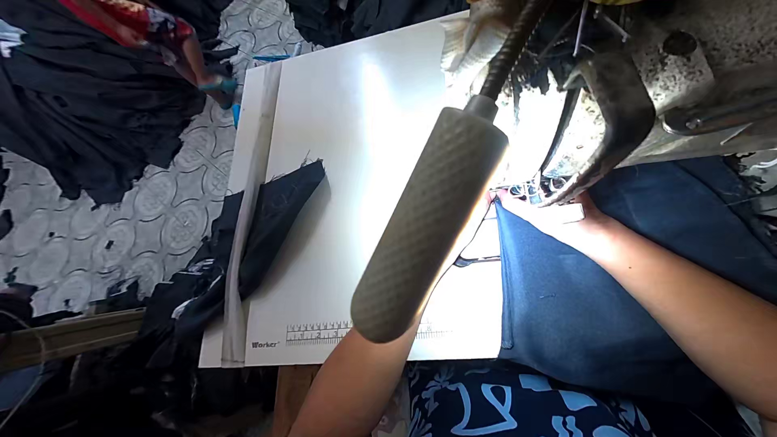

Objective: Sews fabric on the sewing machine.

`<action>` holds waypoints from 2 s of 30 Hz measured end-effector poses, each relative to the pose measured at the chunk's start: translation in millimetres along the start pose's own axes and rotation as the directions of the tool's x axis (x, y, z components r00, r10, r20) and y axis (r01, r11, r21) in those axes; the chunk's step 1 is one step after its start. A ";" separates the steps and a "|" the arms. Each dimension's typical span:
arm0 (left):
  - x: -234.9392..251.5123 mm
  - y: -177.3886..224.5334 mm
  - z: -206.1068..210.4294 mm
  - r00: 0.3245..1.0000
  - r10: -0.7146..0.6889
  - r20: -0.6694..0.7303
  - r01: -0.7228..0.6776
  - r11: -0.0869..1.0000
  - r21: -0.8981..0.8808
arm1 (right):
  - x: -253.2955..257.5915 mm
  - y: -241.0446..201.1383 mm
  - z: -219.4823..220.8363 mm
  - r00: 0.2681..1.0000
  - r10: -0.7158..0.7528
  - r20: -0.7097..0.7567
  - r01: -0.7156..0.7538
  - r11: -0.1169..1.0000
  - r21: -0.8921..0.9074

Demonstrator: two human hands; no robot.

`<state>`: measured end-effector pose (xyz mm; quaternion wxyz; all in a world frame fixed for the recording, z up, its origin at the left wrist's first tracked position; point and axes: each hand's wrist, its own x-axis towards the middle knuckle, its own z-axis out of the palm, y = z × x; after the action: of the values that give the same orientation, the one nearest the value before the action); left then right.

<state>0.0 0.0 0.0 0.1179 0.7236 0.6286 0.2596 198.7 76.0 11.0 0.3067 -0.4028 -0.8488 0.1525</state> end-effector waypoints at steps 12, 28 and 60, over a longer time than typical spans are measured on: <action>-8.4 51.9 -42.5 0.907 0.420 0.039 -0.399 0.883 -0.249 | 16.2 19.6 -52.5 0.889 0.412 0.202 -0.327 0.261 0.908; -7.1 26.1 -3.7 0.904 0.419 0.082 -0.417 0.908 -0.033 | -13.6 4.6 -31.8 0.948 -0.033 0.316 0.059 0.996 -0.073; -6.4 -4.1 21.1 0.941 0.316 0.124 -0.308 0.948 -0.078 | -80.2 -44.2 -55.4 0.964 -0.237 0.121 0.255 0.954 -0.161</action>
<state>7.1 -2.2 -21.2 0.1381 0.8263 0.4887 0.2436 247.4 -13.5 43.9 0.2439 -0.3112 -0.9167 0.0578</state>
